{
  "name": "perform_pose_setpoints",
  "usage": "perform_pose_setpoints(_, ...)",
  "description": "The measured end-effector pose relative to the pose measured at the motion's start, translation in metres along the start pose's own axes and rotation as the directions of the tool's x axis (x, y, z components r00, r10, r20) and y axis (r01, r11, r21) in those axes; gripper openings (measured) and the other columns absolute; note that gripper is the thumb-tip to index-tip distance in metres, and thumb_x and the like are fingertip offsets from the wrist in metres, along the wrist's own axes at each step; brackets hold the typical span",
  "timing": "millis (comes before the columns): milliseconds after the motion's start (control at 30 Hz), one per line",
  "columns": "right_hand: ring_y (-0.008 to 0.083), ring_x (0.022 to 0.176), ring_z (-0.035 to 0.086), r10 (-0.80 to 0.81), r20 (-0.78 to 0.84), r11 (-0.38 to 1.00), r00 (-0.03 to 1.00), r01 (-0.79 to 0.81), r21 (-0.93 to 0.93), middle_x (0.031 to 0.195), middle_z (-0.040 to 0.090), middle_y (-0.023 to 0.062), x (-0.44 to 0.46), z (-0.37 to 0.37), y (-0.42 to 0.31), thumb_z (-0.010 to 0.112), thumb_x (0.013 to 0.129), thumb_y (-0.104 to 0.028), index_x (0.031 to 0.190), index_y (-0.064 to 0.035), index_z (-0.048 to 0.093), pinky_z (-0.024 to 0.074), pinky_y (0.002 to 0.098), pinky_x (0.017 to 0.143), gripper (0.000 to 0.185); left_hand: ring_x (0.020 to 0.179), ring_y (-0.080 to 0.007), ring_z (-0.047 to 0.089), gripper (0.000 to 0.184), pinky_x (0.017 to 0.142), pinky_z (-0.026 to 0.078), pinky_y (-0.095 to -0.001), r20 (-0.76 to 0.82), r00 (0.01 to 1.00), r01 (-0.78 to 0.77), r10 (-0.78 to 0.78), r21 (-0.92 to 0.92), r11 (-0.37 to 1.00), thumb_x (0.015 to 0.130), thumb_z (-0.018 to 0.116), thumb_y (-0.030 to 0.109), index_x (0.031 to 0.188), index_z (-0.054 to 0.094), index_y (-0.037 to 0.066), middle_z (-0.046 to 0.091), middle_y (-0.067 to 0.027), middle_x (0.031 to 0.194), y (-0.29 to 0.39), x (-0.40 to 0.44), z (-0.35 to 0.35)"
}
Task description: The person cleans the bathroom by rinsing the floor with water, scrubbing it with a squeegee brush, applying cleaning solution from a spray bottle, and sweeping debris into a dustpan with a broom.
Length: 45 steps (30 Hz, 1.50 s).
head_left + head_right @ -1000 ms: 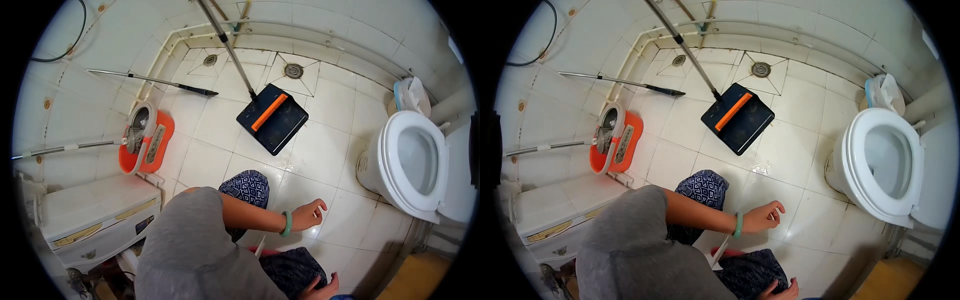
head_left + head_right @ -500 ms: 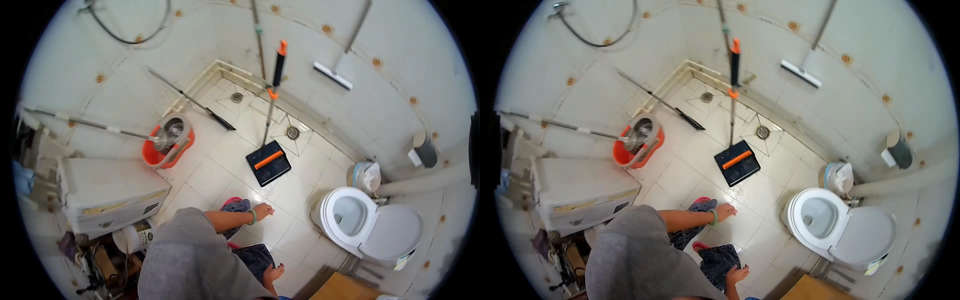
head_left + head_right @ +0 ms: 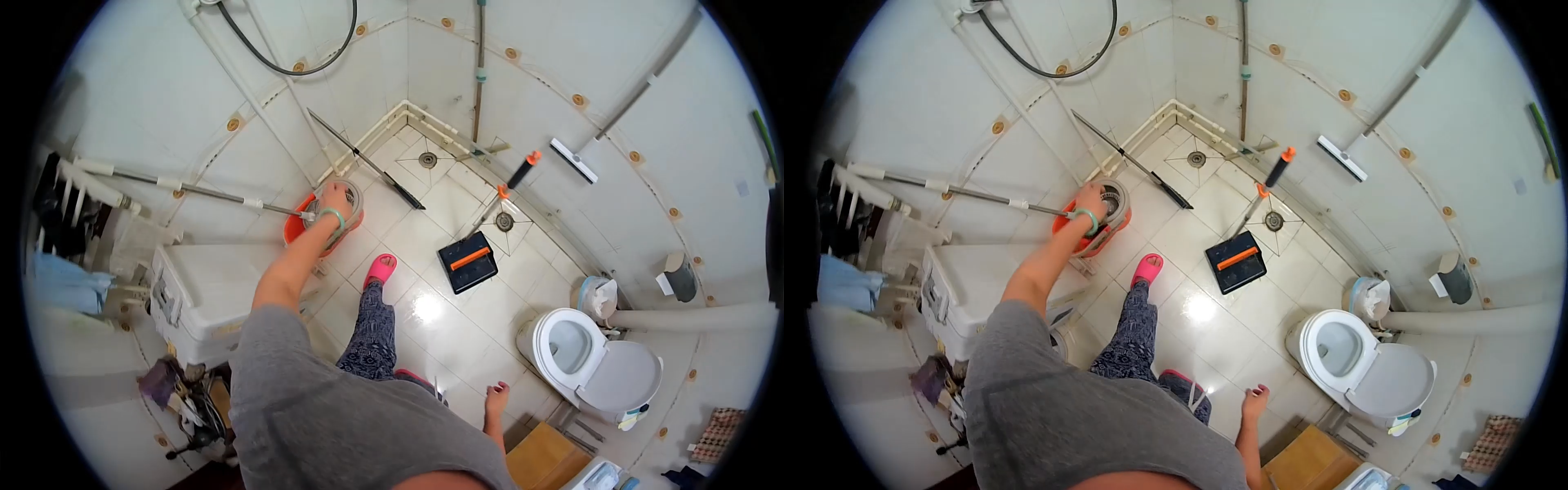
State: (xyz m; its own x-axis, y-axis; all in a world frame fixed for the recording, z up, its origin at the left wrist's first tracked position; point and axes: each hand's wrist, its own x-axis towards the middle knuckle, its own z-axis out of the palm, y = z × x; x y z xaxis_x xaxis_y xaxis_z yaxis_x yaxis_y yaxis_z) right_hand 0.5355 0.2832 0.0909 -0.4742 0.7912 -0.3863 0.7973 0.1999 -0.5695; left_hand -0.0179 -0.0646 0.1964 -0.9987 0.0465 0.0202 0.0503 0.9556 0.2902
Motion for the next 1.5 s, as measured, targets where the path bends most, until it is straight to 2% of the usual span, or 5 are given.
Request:
perform_pose_setpoints(267, 0.0170, 0.058, 0.059, 0.445, 0.192, 0.893, 0.875, -0.450, -0.015, 0.074, 0.059, 0.0107, -0.020, 0.061, -0.058, 0.058, 0.071, -0.011, 0.099, 0.0005, 0.051, 0.0466, 0.0270, 0.050, 0.031, 0.105, -0.0206, 0.046, 0.025, 0.085, 0.038, -0.0381, 0.129, 0.969, -0.245, 0.209, 0.553, 0.797, 0.081, 0.050, 0.017, 0.106, 0.054, 0.011, 0.049, -0.0044, 0.112, -0.076, 0.272, 0.039)
perform_pose_setpoints(400, 0.0168, 0.065, 0.060, 0.179, 0.502, 0.984, 0.846, -0.143, -0.109, 0.076, 0.061, 0.0101, 0.004, 0.120, -0.181, 0.059, 0.074, -0.015, 0.099, 0.0011, 0.053, 0.0477, 0.0283, 0.059, 0.029, 0.117, -0.0205, 0.037, 0.033, 0.092, 0.033, -0.0412, 0.282, 0.942, -0.334, 0.179, 0.773, 0.540, 0.086, 0.042, 0.020, 0.119, 0.045, 0.014, 0.044, -0.0056, 0.123, -0.109, 0.351, 0.061)
perform_pose_setpoints(1167, 0.0309, 0.074, 0.059, -0.119, 0.480, 0.993, 0.869, 0.106, 0.054, 0.079, 0.061, 0.0144, 0.067, 0.194, -0.441, 0.056, 0.076, -0.016, 0.089, -0.0024, 0.056, 0.0465, 0.0367, 0.065, 0.019, 0.074, -0.0293, 0.061, 0.018, 0.064, 0.048, -0.0387, 0.779, 0.560, -0.779, 0.282, 0.380, 0.499, 0.081, 0.047, 0.017, 0.087, 0.058, 0.004, 0.062, -0.0138, 0.080, -0.023, 0.312, 0.006)
perform_pose_setpoints(1367, 0.0322, 0.076, 0.059, -0.294, 0.498, 0.948, 0.816, 0.180, 0.264, 0.082, 0.060, 0.0178, 0.080, 0.242, -0.500, 0.056, 0.079, -0.026, 0.091, -0.0022, 0.057, 0.0459, 0.0376, 0.069, 0.027, 0.061, -0.0293, 0.059, 0.024, 0.055, 0.047, -0.0392, 0.668, 0.630, -0.537, 0.396, 0.007, 0.844, 0.082, 0.048, 0.022, 0.079, 0.060, 0.002, 0.060, -0.0131, 0.068, -0.056, 0.204, 0.014)
perform_pose_setpoints(1500, 0.0204, 0.070, 0.059, -0.062, 0.686, 0.866, 0.725, -0.303, 0.398, 0.073, 0.059, 0.0113, 0.089, 0.293, -0.507, 0.053, 0.083, -0.037, 0.095, 0.0027, 0.056, 0.0460, 0.0286, 0.063, 0.042, 0.039, -0.0080, 0.038, 0.017, 0.035, 0.028, -0.0191, 0.989, 0.150, 0.855, -0.004, -0.128, 0.503, 0.085, 0.044, 0.015, 0.090, 0.052, 0.001, 0.043, -0.0002, 0.057, -0.009, 0.131, -0.006)
